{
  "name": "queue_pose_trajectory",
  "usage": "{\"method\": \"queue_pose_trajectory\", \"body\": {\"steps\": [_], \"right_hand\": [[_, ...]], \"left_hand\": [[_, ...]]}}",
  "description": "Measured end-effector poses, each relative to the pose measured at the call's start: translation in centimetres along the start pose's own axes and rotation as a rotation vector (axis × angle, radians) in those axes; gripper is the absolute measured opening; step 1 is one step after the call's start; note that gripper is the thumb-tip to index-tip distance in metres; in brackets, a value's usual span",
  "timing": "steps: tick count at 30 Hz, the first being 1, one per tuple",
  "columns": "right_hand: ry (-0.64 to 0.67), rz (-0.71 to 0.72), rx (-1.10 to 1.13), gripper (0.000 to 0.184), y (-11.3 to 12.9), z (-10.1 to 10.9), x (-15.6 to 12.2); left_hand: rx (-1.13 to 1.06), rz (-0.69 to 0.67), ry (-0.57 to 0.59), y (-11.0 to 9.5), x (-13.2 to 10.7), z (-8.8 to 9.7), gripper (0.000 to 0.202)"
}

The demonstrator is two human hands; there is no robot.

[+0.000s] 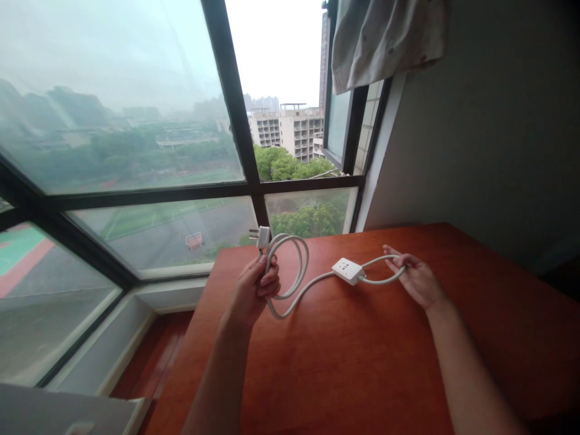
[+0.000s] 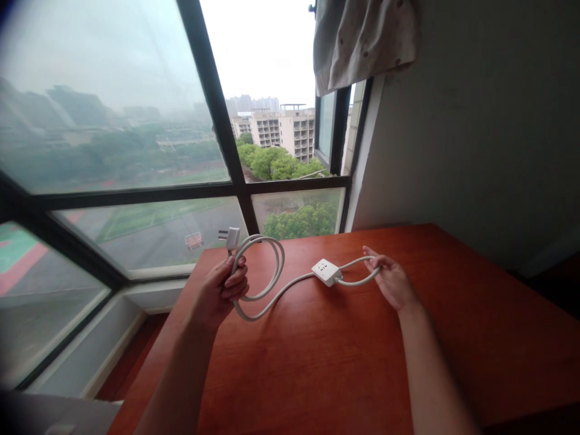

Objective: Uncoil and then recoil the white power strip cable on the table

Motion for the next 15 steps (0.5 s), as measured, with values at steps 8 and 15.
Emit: {"method": "queue_pose_trajectory", "body": {"steps": [8, 15], "right_hand": [[-0.105, -0.212, -0.259, 0.014, -1.8, 3.1, -0.1], [-0.041, -0.272, -0.267, 0.035, -1.9, 2.7, -1.7]], "left_hand": [[0.073, -0.01, -0.018, 0.3, 0.2, 0.1, 0.022], [0.11, 0.004, 0.001, 0.8, 0.3, -0.2, 0.023]]}}
Point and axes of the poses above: each hand's wrist, its own x-axis towards the middle knuckle, its own z-axis out of the back of the hand, y = z × x, the point moved 1 cm from there along x, towards the middle knuckle, and after that the axes turned 1 degree about -x, right-handed, at the moved point
